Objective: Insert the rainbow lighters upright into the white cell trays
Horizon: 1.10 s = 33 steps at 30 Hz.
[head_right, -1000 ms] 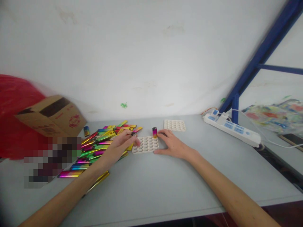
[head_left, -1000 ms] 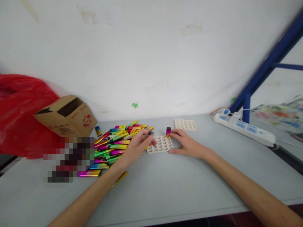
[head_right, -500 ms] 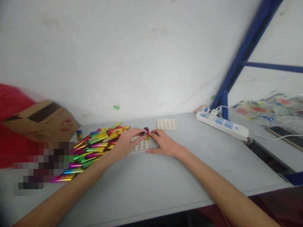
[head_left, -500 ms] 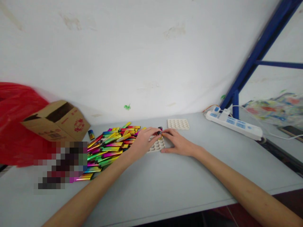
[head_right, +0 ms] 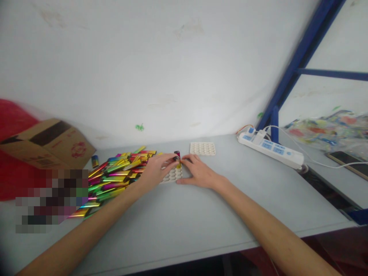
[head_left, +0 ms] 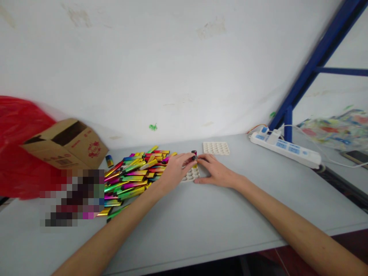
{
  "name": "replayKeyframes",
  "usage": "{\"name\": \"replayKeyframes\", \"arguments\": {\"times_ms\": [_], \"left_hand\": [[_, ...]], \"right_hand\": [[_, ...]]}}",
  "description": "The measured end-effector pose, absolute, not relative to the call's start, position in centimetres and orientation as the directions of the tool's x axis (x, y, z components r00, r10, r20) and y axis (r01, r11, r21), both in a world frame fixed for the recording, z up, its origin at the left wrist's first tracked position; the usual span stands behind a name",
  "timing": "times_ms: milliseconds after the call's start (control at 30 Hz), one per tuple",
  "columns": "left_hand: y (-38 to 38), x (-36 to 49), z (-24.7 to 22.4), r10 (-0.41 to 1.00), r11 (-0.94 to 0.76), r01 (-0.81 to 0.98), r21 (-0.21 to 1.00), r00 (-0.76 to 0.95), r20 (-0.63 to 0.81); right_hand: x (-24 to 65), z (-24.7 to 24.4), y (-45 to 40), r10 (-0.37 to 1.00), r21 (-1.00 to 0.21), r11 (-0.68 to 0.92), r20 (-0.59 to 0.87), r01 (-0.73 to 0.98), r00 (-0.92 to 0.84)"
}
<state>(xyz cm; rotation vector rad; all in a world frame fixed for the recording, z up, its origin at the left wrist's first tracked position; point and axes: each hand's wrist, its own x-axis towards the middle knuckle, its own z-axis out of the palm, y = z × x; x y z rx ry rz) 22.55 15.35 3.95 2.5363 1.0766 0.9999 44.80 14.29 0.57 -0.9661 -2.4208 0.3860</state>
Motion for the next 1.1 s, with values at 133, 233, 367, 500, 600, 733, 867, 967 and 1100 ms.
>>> {"name": "replayKeyframes", "arguments": {"times_ms": [133, 233, 367, 500, 600, 733, 867, 967, 1100], "left_hand": [[15.4, 22.2, 3.9, 0.714, -0.698, 0.562, 0.442, 0.501, 0.490], [15.3, 22.0, 3.9, 0.726, -0.687, 0.524, 0.503, 0.500, 0.472], [14.4, 21.1, 4.5, 0.740, -0.672, 0.544, 0.503, 0.475, 0.476], [13.9, 17.7, 6.4, 0.777, -0.626, 0.653, 0.426, 0.470, 0.420], [14.8, 13.5, 7.8, 0.843, -0.531, 0.786, 0.316, 0.453, 0.289], [16.5, 9.0, 7.9, 0.896, -0.409, 0.901, 0.145, 0.366, 0.252], [16.5, 7.8, 6.6, 0.901, -0.368, 0.922, 0.123, 0.321, 0.290], [16.1, 8.0, 6.1, 0.878, -0.426, 0.891, 0.157, 0.365, 0.309], [16.0, 8.1, 6.0, 0.869, -0.460, 0.865, 0.201, 0.391, 0.304]], "right_hand": [[44.8, 0.5, 14.3, 0.708, -0.435, 0.703, 0.343, 0.563, -0.618], [44.8, 0.4, 14.3, 0.708, -0.433, 0.703, 0.349, 0.564, -0.614], [44.8, 0.3, 14.3, 0.711, -0.433, 0.700, 0.351, 0.568, -0.609], [44.9, 0.4, 14.2, 0.726, -0.453, 0.684, 0.340, 0.572, -0.598], [44.9, 0.6, 14.1, 0.728, -0.465, 0.680, 0.329, 0.567, -0.602], [44.9, 0.6, 14.1, 0.726, -0.470, 0.682, 0.343, 0.560, -0.596], [44.9, 0.7, 14.0, 0.730, -0.472, 0.677, 0.332, 0.565, -0.598], [44.9, 0.9, 13.9, 0.734, -0.472, 0.671, 0.314, 0.571, -0.603], [44.9, 1.0, 13.8, 0.734, -0.467, 0.672, 0.315, 0.575, -0.602]]}}
